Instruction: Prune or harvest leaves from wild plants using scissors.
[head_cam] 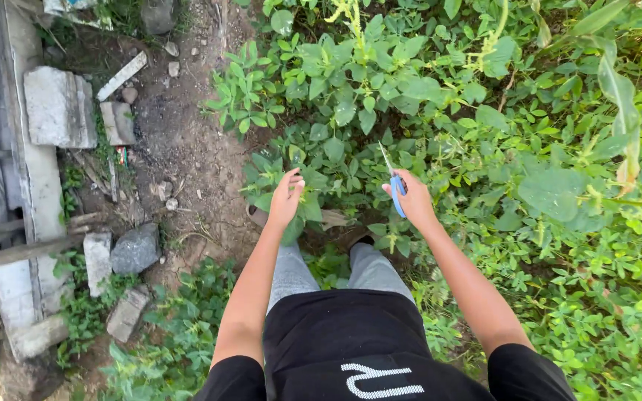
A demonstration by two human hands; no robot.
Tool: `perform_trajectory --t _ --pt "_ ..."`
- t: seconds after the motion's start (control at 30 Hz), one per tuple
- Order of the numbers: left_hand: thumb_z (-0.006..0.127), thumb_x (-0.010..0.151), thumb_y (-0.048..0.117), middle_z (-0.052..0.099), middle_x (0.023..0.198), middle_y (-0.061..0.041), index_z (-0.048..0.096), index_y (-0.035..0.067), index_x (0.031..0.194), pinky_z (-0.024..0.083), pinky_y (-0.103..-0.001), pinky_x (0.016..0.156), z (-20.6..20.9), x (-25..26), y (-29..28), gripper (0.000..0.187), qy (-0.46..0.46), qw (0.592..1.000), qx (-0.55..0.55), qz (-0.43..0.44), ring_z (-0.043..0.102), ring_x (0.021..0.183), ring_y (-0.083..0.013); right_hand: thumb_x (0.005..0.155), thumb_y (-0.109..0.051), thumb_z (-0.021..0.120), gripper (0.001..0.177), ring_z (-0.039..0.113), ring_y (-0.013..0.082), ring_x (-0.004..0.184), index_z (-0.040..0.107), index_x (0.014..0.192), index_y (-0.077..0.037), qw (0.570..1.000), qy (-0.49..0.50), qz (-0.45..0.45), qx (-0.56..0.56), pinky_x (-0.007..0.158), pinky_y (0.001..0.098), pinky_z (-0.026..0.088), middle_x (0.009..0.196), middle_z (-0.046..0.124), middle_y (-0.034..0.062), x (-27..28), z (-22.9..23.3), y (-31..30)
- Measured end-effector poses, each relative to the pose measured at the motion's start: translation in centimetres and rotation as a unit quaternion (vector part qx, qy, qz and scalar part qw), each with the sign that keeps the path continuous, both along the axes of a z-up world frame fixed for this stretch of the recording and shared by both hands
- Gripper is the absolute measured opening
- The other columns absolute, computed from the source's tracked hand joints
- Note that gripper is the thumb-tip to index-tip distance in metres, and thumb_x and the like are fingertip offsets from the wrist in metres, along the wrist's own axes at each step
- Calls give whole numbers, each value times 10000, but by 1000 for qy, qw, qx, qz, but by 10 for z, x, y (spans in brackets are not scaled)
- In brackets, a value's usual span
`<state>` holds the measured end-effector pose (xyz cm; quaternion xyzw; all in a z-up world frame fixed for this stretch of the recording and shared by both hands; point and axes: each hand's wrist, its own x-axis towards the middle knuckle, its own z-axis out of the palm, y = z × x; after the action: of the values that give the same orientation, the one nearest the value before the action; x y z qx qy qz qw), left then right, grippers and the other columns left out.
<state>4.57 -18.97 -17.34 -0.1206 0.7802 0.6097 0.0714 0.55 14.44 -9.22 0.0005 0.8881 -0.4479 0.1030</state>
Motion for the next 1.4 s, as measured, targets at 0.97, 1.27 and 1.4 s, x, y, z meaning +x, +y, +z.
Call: perform_trajectory --t 0.97,1.27,1.4 --pt "597 1010 188 660 1240 -91 583 104 1370 518 -362 942 -121 -75 -92 370 -49 984 -99 -137 655 1123 -220 894 -313 798 499 596 345 963 612 1305 -99 962 97 -101 233 824 452 486 1037 597 131 -23 -168 -117" --pt "612 993 79 637 1229 -110 575 84 1371 524 -361 962 -122 -124 -34 381 38 985 -69 -150 652 1132 -229 872 -328 796 570 525 342 1078 557 1339 -105 955 131 -104 245 922 481 386 1129 562 122 -28 -196 -107" --pt "626 979 24 636 1225 -111 564 79 1384 524 -348 974 -139 -136 -19 413 75 985 -60 -143 650 1151 -229 883 -324 785 574 505 355 1095 548 1353 -96 963 67 -182 185 931 476 376 1199 559 148 -29 -200 -115"
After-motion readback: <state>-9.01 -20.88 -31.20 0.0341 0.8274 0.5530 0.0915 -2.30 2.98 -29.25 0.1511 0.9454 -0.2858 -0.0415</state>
